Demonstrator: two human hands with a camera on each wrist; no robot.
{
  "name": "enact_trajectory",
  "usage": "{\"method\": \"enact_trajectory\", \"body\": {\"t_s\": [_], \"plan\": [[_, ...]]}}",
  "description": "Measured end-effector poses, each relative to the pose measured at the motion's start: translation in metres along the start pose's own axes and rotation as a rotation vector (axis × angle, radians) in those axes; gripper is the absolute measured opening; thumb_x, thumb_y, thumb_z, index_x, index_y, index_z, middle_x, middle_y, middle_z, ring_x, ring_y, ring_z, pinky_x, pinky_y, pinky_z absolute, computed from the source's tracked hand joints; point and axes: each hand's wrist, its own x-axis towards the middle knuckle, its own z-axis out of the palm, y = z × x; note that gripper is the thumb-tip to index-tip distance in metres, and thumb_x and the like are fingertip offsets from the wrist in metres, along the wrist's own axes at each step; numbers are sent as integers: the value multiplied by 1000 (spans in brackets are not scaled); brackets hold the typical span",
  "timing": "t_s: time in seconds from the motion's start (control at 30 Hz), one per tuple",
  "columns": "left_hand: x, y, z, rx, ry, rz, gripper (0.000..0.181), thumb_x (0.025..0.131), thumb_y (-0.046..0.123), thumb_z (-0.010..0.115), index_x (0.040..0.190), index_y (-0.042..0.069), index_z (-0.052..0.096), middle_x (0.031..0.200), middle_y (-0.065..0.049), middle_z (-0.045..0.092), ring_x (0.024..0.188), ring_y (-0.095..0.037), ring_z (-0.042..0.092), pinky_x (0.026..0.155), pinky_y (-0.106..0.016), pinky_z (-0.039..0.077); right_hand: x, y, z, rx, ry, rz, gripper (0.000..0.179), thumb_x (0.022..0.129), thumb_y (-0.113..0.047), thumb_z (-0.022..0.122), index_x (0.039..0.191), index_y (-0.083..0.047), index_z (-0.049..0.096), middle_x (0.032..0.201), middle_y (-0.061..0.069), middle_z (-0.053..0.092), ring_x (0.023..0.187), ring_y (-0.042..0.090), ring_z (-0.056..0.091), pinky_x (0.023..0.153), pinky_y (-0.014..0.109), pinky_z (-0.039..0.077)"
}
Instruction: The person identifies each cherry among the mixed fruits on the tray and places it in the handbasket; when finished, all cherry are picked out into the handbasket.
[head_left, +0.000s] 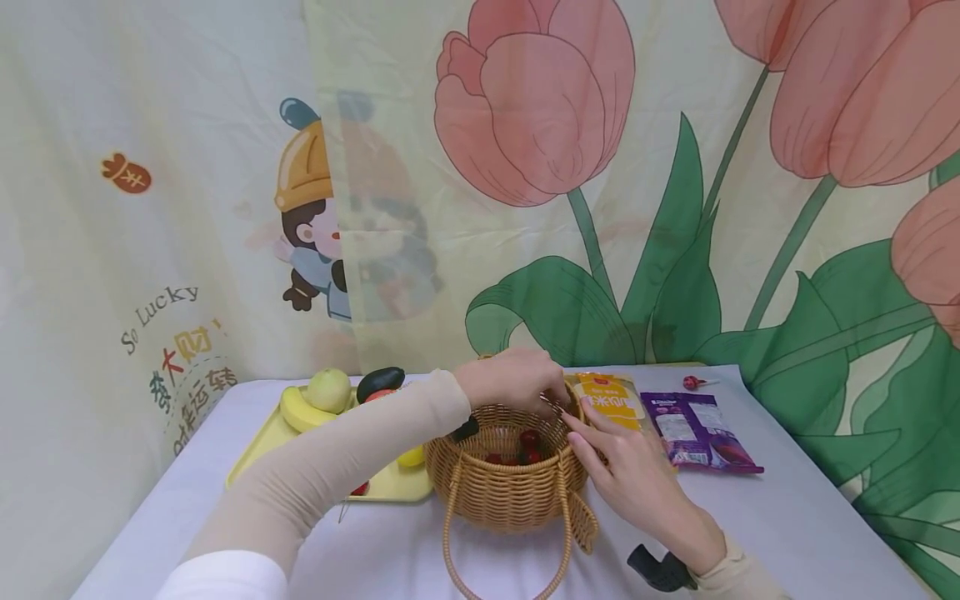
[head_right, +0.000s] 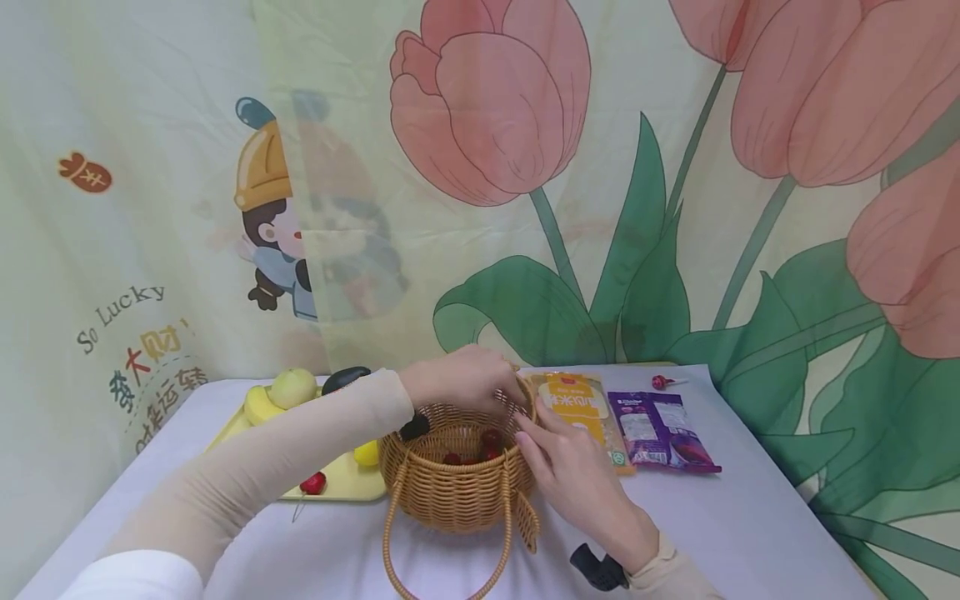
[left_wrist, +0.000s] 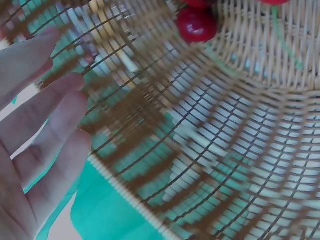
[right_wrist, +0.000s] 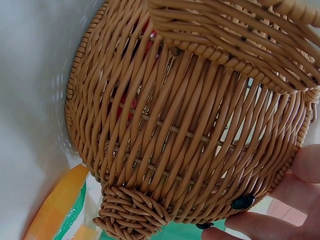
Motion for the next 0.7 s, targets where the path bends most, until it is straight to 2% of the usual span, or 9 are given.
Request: {"method": "enact_trajectory", "body": {"t_s": [0.07, 0.1, 0.2, 0.27, 0.37, 0.43, 0.57, 0.63, 0.7], "plan": [[-3, -1, -9, -8, 28, -2, 26, 94, 31, 76, 120, 27, 78, 112, 11, 78, 94, -3, 71, 78, -18, 57, 0, 0, 0, -8, 6, -6, 37, 107, -37, 53, 137, -20, 67, 148, 15, 57, 47, 1, 33, 60, 27, 45], [-5, -1, -13, -13, 46, -8, 27, 94, 32, 76, 120, 27, 78, 112, 11, 78, 94, -3, 71, 78, -19, 57, 0, 0, 1, -12, 11, -9, 37, 107, -37, 53, 137, -20, 67, 148, 15, 57, 49, 3, 42, 64, 31, 51], [-14, -3, -28, -18, 103, -37, 30, 94, 35, 75, 123, 28, 77, 112, 10, 78, 91, -4, 70, 73, -20, 55, 0, 0, 1, -22, 21, -17, 37, 107, -36, 54, 137, -20, 68, 147, 15, 58, 53, 7, 52, 76, 46, 58], [-23, -7, -36, -24, 143, -64, 33, 94, 39, 75, 125, 29, 75, 112, 9, 79, 81, -4, 70, 66, -22, 53, 0, 0, 1, -19, 17, -11, 37, 107, -36, 54, 137, -20, 68, 148, 15, 58, 51, 6, 49, 71, 44, 58], [-41, -13, -45, -38, 195, -93, 35, 94, 39, 75, 127, 29, 74, 105, 7, 80, 68, -2, 65, 60, -22, 49, 0, 0, 1, -13, 5, 0, 37, 107, -37, 54, 138, -21, 67, 148, 14, 57, 45, 1, 35, 58, 32, 49], [-57, -19, -45, -54, 241, -92, 35, 93, 36, 76, 127, 27, 75, 97, 6, 80, 63, -1, 64, 59, -21, 48, 0, 0, 1, -5, -1, 9, 37, 107, -38, 53, 138, -22, 66, 149, 14, 56, 45, 0, 29, 52, 27, 39], [-98, -28, -39, -113, 327, -110, 34, 92, 30, 78, 126, 22, 76, 96, 3, 80, 70, -4, 68, 62, -19, 50, -1, 0, 1, -3, 9, 5, 37, 107, -38, 53, 138, -22, 67, 149, 14, 56, 43, 2, 28, 52, 25, 33], [-122, -30, -30, -153, 373, -149, 35, 91, 29, 79, 125, 22, 76, 103, 4, 80, 76, -5, 69, 64, -19, 52, -1, 0, 2, -12, 27, -13, 37, 107, -37, 54, 137, -21, 67, 148, 14, 57, 44, 3, 35, 57, 29, 46], [-146, -31, -19, -178, 413, -210, 36, 90, 28, 80, 125, 23, 76, 104, 4, 79, 78, -6, 68, 66, -20, 51, -1, 0, 1, -12, 32, -17, 36, 107, -37, 54, 137, -21, 68, 148, 14, 57, 44, 4, 36, 61, 33, 51]]}}
